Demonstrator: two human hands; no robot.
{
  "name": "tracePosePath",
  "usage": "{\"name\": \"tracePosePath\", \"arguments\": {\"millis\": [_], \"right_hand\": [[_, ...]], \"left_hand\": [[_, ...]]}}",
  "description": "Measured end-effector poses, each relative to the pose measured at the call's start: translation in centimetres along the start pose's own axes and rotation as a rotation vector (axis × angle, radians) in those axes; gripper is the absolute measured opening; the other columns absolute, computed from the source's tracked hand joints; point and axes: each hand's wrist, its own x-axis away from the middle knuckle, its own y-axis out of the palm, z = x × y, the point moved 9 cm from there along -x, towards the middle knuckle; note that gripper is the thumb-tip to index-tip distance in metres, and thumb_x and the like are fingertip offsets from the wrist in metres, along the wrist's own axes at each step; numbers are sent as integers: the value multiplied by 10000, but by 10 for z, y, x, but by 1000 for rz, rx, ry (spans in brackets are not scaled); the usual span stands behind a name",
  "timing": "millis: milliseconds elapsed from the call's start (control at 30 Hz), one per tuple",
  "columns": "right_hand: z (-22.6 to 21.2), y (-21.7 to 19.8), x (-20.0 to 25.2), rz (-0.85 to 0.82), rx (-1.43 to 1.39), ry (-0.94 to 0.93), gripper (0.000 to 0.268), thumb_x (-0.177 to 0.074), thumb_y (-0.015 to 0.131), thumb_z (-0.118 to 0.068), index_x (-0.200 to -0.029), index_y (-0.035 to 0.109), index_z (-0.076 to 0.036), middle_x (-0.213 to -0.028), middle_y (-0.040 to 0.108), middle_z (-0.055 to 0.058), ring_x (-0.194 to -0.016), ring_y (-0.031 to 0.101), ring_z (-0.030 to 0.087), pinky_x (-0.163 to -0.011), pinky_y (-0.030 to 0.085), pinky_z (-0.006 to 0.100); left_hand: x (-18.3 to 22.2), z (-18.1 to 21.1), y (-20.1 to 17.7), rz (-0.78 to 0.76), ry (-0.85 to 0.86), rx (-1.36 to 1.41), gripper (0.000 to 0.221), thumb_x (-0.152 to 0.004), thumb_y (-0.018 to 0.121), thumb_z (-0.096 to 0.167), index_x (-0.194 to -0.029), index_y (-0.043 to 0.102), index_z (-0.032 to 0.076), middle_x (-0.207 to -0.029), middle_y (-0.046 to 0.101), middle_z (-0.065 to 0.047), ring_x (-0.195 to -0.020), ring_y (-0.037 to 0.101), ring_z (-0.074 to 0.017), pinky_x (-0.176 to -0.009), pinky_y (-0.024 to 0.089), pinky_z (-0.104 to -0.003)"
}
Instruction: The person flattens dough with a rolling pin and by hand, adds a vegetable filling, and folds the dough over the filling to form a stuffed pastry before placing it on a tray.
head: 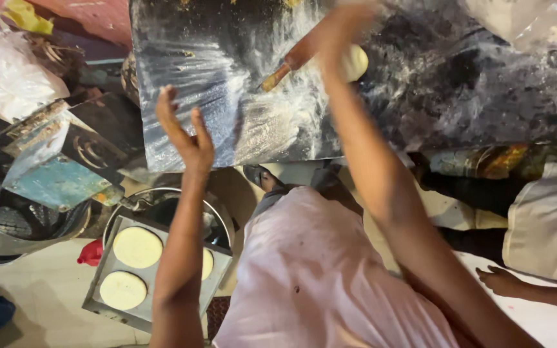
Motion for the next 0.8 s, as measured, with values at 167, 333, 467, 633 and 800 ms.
{"name": "tracePosePath", "arguments": {"millis": [167, 333, 467, 633, 800], "right_hand": [[118, 109, 79, -347, 67, 98, 513, -999, 584, -64, -1508, 517, -62, -1485, 590, 102, -946, 553, 107, -820, 504, 259], [142, -22, 96, -510, 259, 122, 431, -996, 602, -21, -1426, 639, -27, -1389, 740, 124, -1258, 688, 199, -1068, 549, 334], [56, -131, 43, -389, 517, -191, 612, -968, 624, 16, -1549, 434, 8, -1495, 574, 237, -1396, 573, 353, -1150, 459, 449], [48, -139, -45, -401, 933, -349, 535, -1201, 519, -304, -1659, 287, -151, -1698, 417, 168, -1546, 400, 369, -1309, 299, 459], [58, -83, -8, -151, 863, -619, 846, -1158, 354, -528, -1672, -63, -1, -1687, -30, 345, -1625, -48, 434, -1370, 28, 545]], "left_hand": [[8, 24, 27, -9, 64, -28, 595, -1105, 598, 28, -1614, 290, 22, -1574, 462, -179, -1468, 467, -336, -1239, 369, -467], [62, 12, 20, -29, -238, -117, 510, -1118, 584, 88, -1575, 392, -29, -1372, 599, -208, -1273, 584, -340, -1133, 446, -466], [58, 17, 88, -201, -183, -186, 481, -1091, 653, 144, -1512, 462, 11, -1333, 615, -226, -1245, 585, -379, -1115, 446, -482], [0, 13, 235, -384, 1, -333, 741, -969, 736, 372, -1515, 431, -26, -1372, 529, -275, -1252, 498, -459, -1030, 363, -553], [-5, -17, 286, -480, -144, -584, 593, -968, 701, 490, -1329, 515, 58, -1216, 576, -177, -1183, 538, -389, -975, 414, -553]]}}
